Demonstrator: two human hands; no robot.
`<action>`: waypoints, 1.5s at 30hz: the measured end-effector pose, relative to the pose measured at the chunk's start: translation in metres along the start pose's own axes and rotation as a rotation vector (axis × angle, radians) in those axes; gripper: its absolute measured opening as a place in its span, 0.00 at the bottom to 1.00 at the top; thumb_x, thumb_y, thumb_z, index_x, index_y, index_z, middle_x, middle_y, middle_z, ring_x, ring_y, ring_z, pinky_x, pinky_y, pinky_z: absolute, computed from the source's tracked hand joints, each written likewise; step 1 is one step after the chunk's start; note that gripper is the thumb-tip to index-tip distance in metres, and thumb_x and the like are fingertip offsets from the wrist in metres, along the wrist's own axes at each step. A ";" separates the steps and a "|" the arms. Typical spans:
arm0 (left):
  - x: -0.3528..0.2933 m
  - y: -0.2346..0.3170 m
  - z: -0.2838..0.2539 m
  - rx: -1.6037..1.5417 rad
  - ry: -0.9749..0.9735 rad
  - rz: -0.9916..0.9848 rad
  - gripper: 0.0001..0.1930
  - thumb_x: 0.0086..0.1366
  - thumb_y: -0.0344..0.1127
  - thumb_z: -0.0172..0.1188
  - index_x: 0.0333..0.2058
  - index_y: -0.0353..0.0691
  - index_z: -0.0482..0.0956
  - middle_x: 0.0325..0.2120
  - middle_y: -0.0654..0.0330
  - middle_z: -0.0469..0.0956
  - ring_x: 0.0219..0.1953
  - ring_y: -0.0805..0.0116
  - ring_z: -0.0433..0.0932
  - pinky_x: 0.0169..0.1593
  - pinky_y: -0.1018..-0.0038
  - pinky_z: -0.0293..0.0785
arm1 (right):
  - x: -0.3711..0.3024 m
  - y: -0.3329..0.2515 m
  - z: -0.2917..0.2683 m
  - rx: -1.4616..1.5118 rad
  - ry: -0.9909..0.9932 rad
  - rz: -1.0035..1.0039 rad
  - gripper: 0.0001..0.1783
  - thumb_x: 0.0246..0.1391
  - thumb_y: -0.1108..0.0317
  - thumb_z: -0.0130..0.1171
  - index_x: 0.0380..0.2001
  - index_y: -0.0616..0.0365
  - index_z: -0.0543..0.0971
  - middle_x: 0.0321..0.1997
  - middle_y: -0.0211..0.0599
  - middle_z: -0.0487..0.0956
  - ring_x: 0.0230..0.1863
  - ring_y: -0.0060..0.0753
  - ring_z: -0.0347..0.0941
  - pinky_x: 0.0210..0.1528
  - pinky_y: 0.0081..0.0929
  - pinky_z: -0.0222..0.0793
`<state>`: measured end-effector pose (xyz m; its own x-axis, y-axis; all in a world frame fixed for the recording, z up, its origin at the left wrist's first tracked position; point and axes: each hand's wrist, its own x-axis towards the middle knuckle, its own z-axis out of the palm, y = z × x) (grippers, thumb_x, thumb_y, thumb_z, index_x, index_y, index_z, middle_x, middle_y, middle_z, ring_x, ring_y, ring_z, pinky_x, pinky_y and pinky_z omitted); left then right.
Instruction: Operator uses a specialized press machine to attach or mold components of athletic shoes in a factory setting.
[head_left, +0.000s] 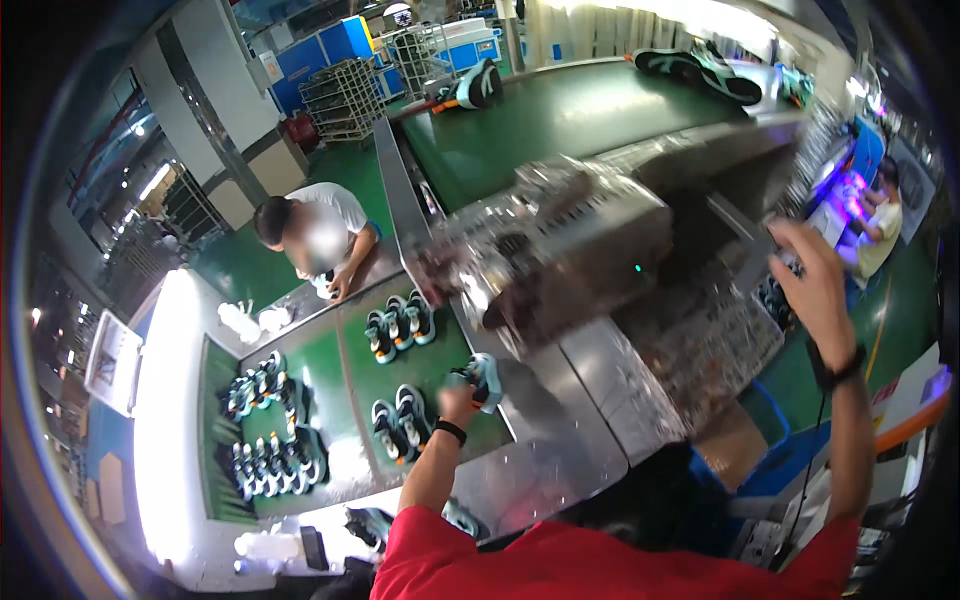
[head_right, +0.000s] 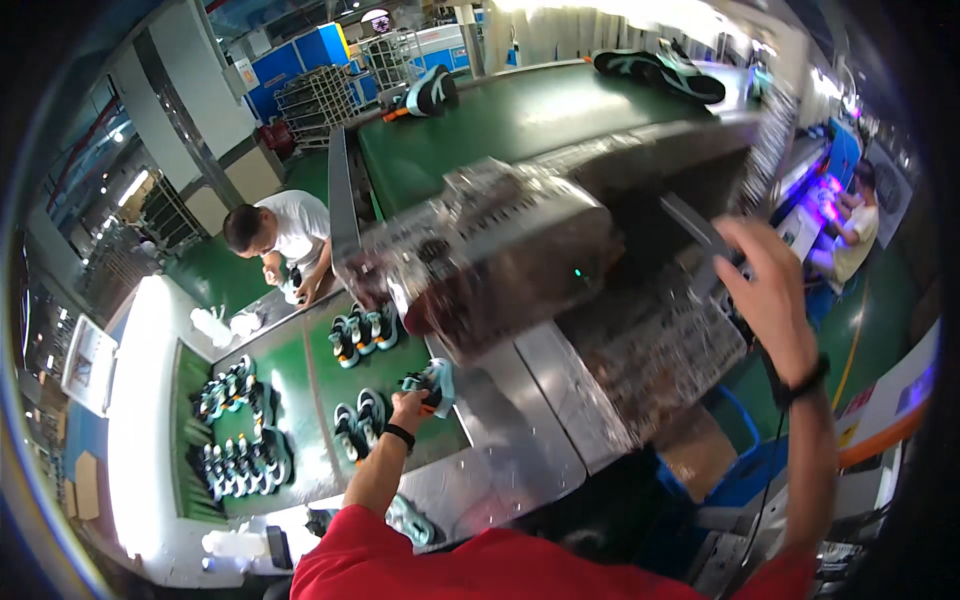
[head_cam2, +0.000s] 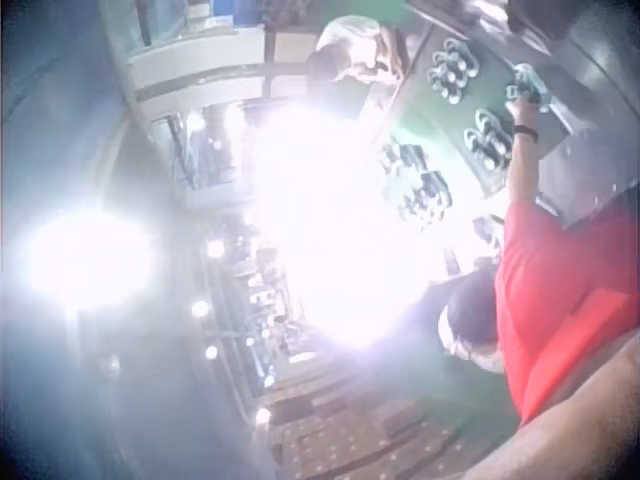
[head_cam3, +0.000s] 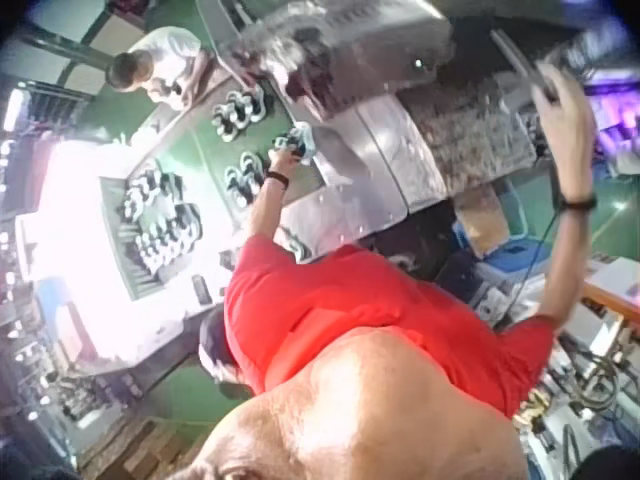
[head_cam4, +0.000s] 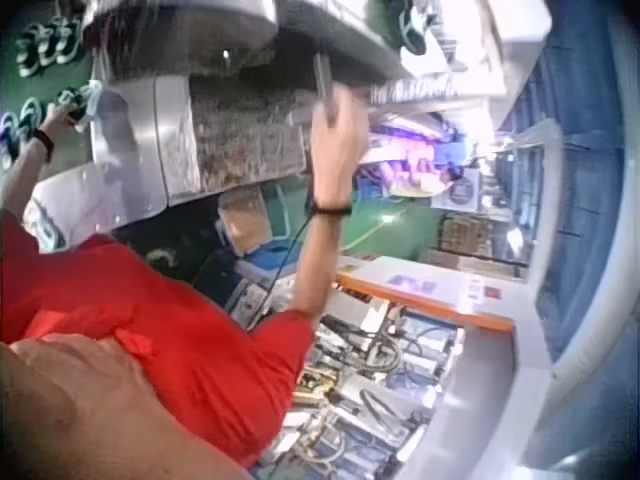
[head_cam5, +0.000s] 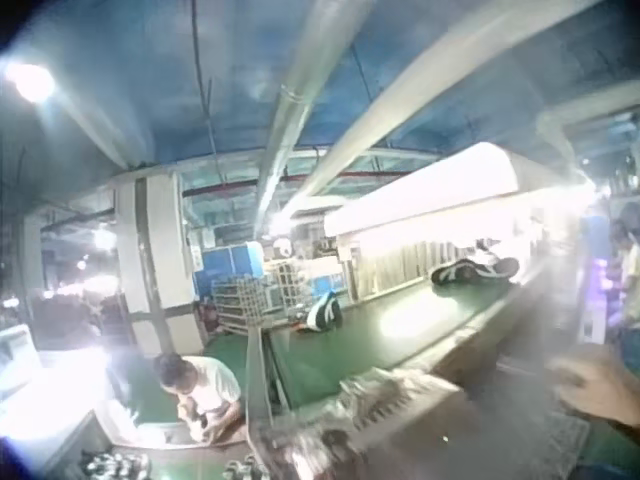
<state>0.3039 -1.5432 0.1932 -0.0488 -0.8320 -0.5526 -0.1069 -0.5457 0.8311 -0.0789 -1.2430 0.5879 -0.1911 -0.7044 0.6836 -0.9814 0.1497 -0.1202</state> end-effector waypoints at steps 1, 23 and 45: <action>0.044 0.005 -0.001 -0.026 0.023 0.057 0.09 0.52 0.23 0.62 0.32 0.26 0.75 0.27 0.52 0.78 0.26 0.58 0.80 0.27 0.63 0.77 | 0.056 -0.013 0.020 -0.094 -0.048 -0.161 0.22 0.43 0.77 0.63 0.46 0.59 0.76 0.42 0.43 0.76 0.45 0.46 0.74 0.47 0.37 0.70; 0.044 -0.117 0.011 -0.324 -0.419 0.042 0.15 0.59 0.31 0.63 0.41 0.24 0.78 0.31 0.55 0.81 0.32 0.70 0.78 0.37 0.73 0.75 | 0.405 -0.045 0.295 0.005 -0.098 -0.132 0.32 0.43 0.59 0.66 0.50 0.67 0.75 0.38 0.49 0.82 0.38 0.36 0.80 0.42 0.28 0.74; -0.435 0.042 0.256 -0.311 -1.764 -0.105 0.25 0.68 0.39 0.57 0.58 0.34 0.64 0.51 0.53 0.73 0.49 0.61 0.76 0.54 0.64 0.73 | -0.285 -0.168 -0.088 0.343 0.284 0.994 0.56 0.42 0.46 0.72 0.67 0.60 0.54 0.66 0.54 0.62 0.67 0.49 0.61 0.65 0.39 0.57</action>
<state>0.0667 -1.1782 0.4524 -0.9714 0.1685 0.1674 -0.0175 -0.7536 0.6571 0.1416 -1.0063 0.4763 -0.9342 -0.1829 0.3062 -0.3518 0.3307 -0.8757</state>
